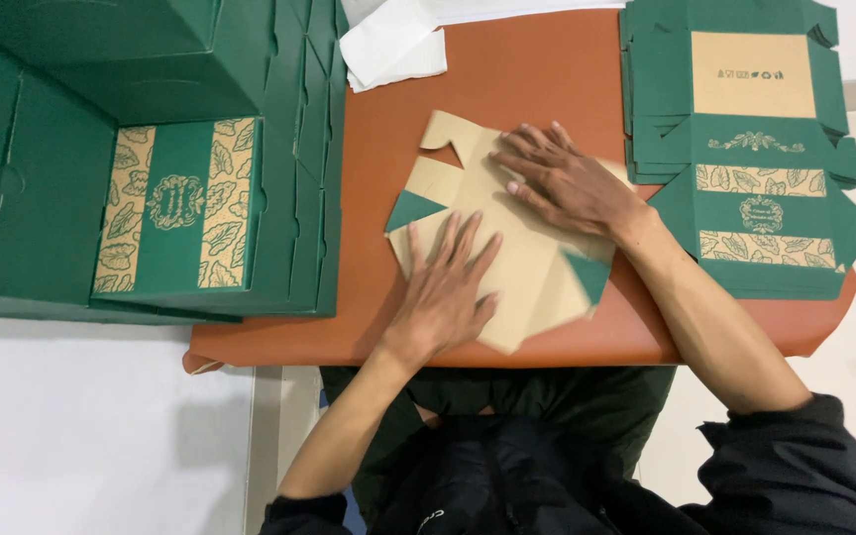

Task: Folding flat cardboard templates into boxes, placing paper inserts inside, and stacking the finished boxes.

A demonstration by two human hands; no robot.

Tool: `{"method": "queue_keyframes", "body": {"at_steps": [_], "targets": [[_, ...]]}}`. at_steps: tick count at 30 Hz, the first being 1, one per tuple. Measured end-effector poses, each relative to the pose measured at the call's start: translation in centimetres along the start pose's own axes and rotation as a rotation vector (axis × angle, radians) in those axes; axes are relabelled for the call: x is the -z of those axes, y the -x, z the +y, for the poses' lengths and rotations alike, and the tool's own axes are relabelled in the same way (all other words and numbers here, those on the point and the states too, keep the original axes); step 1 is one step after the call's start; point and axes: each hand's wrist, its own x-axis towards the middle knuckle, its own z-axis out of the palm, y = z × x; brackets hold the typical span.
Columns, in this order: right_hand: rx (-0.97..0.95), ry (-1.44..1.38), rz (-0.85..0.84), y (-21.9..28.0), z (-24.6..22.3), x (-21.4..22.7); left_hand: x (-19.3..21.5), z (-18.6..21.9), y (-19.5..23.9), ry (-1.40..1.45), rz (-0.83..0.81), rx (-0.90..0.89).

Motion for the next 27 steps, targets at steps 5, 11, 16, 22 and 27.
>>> {"method": "queue_keyframes", "body": {"at_steps": [5,11,16,22,27], "targets": [[0.155,0.017,-0.013,-0.3,-1.2,-0.5,0.9,0.2,3.6,0.068,-0.123,0.019],[0.192,0.09,0.035,-0.1,-0.2,-1.0,2.4,4.7,3.4,0.037,-0.062,0.191],[0.117,0.225,0.172,0.9,1.0,-0.3,2.2,6.7,1.6,-0.122,-0.066,0.276],[0.096,0.258,0.285,1.2,3.1,-0.4,3.9,5.3,0.1,-0.194,-0.13,0.285],[0.146,0.101,0.227,0.6,3.7,-1.5,1.3,4.3,-1.5,-0.191,-0.119,0.323]]}}
